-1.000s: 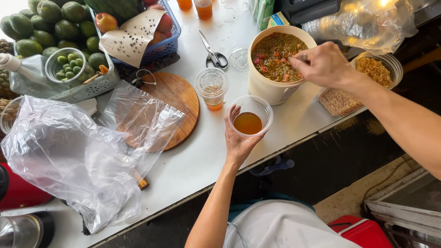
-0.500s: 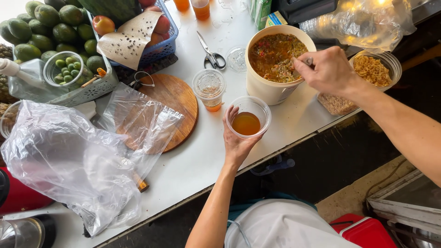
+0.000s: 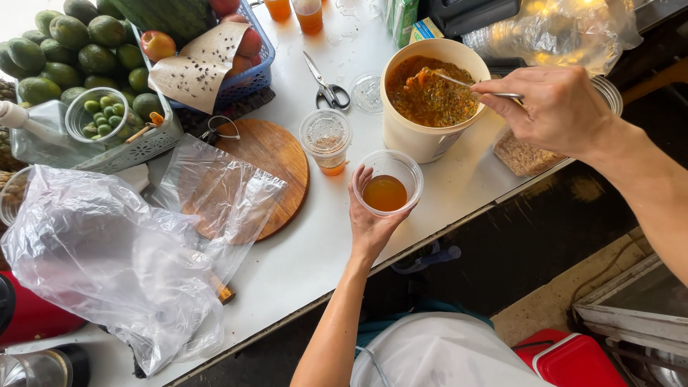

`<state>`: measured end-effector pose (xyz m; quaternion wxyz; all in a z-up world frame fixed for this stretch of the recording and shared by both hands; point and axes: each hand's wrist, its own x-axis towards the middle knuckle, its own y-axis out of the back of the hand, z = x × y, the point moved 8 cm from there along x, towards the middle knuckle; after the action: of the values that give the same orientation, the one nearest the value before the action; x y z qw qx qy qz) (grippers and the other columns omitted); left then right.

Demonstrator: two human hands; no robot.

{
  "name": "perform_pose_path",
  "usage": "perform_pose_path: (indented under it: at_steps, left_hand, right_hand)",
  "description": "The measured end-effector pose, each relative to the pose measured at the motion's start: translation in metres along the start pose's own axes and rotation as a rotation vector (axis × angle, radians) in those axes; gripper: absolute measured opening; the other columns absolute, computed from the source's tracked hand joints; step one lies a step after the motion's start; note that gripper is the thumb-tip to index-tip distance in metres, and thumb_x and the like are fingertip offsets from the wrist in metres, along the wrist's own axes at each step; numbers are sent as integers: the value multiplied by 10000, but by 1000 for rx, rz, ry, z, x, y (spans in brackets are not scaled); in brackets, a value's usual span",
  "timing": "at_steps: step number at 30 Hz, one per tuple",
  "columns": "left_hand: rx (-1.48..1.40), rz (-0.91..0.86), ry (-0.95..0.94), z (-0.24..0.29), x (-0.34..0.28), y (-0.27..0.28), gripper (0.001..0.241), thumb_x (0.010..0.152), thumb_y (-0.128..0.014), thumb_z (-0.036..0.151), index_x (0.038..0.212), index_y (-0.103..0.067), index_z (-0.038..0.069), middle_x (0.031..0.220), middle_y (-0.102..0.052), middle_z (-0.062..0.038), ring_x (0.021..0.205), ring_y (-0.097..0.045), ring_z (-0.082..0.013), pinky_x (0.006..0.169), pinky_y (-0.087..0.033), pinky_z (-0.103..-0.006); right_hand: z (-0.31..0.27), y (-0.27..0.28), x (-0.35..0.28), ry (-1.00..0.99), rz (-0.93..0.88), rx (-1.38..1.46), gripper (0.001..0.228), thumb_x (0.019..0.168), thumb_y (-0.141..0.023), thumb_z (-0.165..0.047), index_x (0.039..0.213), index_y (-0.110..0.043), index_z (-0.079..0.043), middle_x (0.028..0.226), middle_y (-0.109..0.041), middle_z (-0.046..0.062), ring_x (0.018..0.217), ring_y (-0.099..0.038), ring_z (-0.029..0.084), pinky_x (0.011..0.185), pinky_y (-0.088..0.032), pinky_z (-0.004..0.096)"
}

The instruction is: Preparing a meat-filled sandwich and mixing iced fruit drinks in a small food stall.

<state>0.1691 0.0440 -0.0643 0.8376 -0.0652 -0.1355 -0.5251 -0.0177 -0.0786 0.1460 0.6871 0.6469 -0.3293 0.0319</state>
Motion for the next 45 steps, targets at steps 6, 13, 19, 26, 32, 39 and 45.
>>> perform_pose_path:
  at_steps: [6,13,19,26,32,39,45]
  left_hand:
    - [22,3,4,-5,0,-1,1075,647,-918,244,1516,-317,47,1428,-518,-164,1284,-578,-285,1117,-480,-376]
    - [22,9,-4,2,1,0,1069,652,-916,245,1518,-321,51,1418,-523,-171,1285,-576,-287,1131,-484,-385]
    - [-25,-7,4,-1,0,-1,1061,660,-913,220,1520,-312,60,1413,-516,-171,1278,-574,-290,1131,-479,-394]
    - [9,-9,9,2,1,-1,1066,657,-912,233,1523,-315,61,1433,-508,-172,1284,-578,-288,1121,-484,-385]
    - [86,3,-10,-6,3,-3,1088,643,-915,375,1490,-329,25,1405,-506,-169,1272,-584,-293,1128,-505,-400]
    - [85,-8,-25,-3,4,-5,1105,649,-913,384,1496,-310,9,1450,-472,-175,1356,-522,-306,1178,-460,-419]
    - [92,-5,-49,4,8,-3,1121,636,-915,390,1488,-310,-17,1445,-468,-181,1345,-527,-309,1166,-462,-406]
  right_hand:
    - [-9,17,-13,63,50,-118,224,947,-823,53,1166,-818,8,1076,-804,128,829,-712,230,735,-570,338]
    - [-6,-2,-14,58,46,-35,234,912,-824,67,1140,-811,14,1039,-791,151,826,-718,241,713,-572,341]
    - [-3,-36,3,-97,84,126,168,971,-743,49,1095,-772,159,966,-771,257,542,-642,222,413,-470,270]
    - [10,-14,1,-177,31,231,140,1027,-689,40,1068,-759,155,798,-743,185,579,-694,205,376,-442,243]
    - [-7,19,-21,19,9,-26,235,921,-820,60,1152,-812,17,1027,-783,146,698,-650,203,628,-533,315]
    - [-3,-33,-35,215,-241,-151,490,792,-713,-14,1255,-728,-174,1117,-715,9,822,-684,163,761,-599,299]
    - [6,-35,-26,346,-371,-261,381,851,-656,-108,1218,-686,-204,1135,-718,-37,885,-692,135,804,-596,290]
